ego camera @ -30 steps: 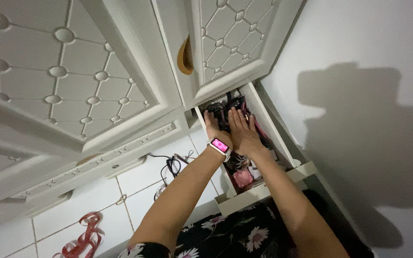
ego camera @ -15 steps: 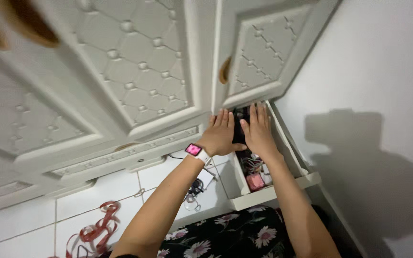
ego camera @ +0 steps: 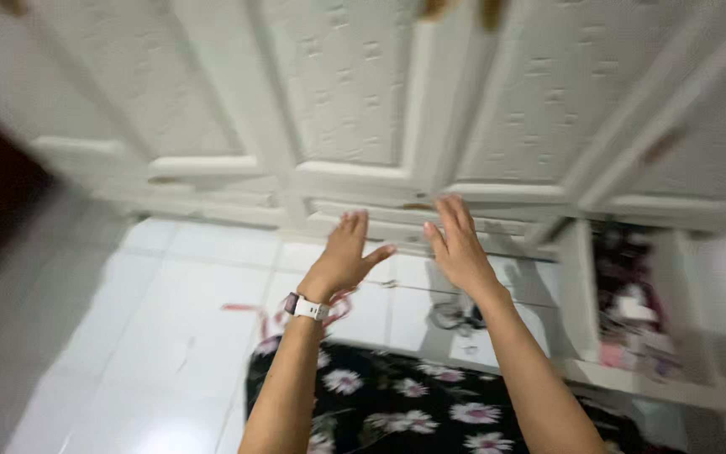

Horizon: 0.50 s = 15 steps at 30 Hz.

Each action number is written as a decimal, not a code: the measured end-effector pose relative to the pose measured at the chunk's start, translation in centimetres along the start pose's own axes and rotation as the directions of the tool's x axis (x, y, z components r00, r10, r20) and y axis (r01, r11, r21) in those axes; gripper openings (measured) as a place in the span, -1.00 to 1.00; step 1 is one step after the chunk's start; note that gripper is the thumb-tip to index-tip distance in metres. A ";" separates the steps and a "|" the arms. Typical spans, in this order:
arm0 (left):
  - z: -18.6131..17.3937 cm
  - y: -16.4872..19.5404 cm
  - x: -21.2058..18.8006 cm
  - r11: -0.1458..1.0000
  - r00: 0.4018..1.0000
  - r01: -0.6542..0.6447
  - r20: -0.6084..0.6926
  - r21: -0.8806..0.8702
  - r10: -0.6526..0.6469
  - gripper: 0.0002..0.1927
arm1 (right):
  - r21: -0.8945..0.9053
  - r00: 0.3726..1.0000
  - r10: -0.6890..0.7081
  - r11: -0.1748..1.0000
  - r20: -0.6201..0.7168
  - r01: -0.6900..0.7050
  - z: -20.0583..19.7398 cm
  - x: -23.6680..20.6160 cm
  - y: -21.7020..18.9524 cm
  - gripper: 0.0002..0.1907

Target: The person sits on the floor in front of a white dresser and empties its drawers. They first remove cables, chargers and hair ties, untangle and coil the cables on the floor, then open a cosmetics drawer and take out bottles and tubes, arranging them in groups on the floor.

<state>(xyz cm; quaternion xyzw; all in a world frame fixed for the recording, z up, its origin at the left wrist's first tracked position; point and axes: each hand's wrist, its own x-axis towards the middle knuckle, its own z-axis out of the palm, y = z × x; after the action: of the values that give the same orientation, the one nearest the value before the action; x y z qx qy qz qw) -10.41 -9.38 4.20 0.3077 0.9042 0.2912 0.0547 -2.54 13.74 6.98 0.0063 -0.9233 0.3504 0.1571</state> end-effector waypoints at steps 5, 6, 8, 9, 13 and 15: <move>-4.7 -14.8 -10.5 0.915 0.913 0.402 -0.098 0.036 -0.397 0.03 | 0.066 0.954 -0.194 0.981 0.230 0.184 13.1 1.8 -6.5 -0.39; -5.3 -17.2 -12.5 0.887 0.885 0.460 -0.105 0.035 -0.455 0.02 | 0.087 0.937 -0.210 0.977 0.278 0.193 15.4 1.9 -7.5 -0.39; -6.1 -21.2 -16.2 0.836 0.831 0.549 -0.114 0.013 -0.544 0.01 | 0.083 0.902 -0.205 0.979 0.381 0.187 19.9 2.0 -9.1 -0.41; -6.4 -23.0 -18.0 0.815 0.809 0.580 -0.119 -0.007 -0.576 0.00 | 0.058 0.883 -0.183 0.983 0.432 0.175 22.1 2.3 -9.9 -0.43; -6.6 -28.0 -23.7 0.725 0.716 0.683 -0.116 -0.093 -0.689 -0.07 | 0.124 0.840 -0.329 0.944 0.432 0.306 30.0 2.4 -11.2 -0.54; -6.3 -29.6 -25.5 0.720 0.706 0.681 -0.141 -0.136 -0.694 -0.17 | 0.123 0.805 -0.325 0.944 0.497 0.305 33.2 2.8 -11.6 -0.60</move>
<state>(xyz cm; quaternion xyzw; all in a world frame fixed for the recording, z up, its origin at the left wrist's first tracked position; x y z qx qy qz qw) -7.18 -46.45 -9.19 -0.0815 0.9433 0.3096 0.0877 -13.25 -16.30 -8.13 0.2547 -0.9110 0.3221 -0.0372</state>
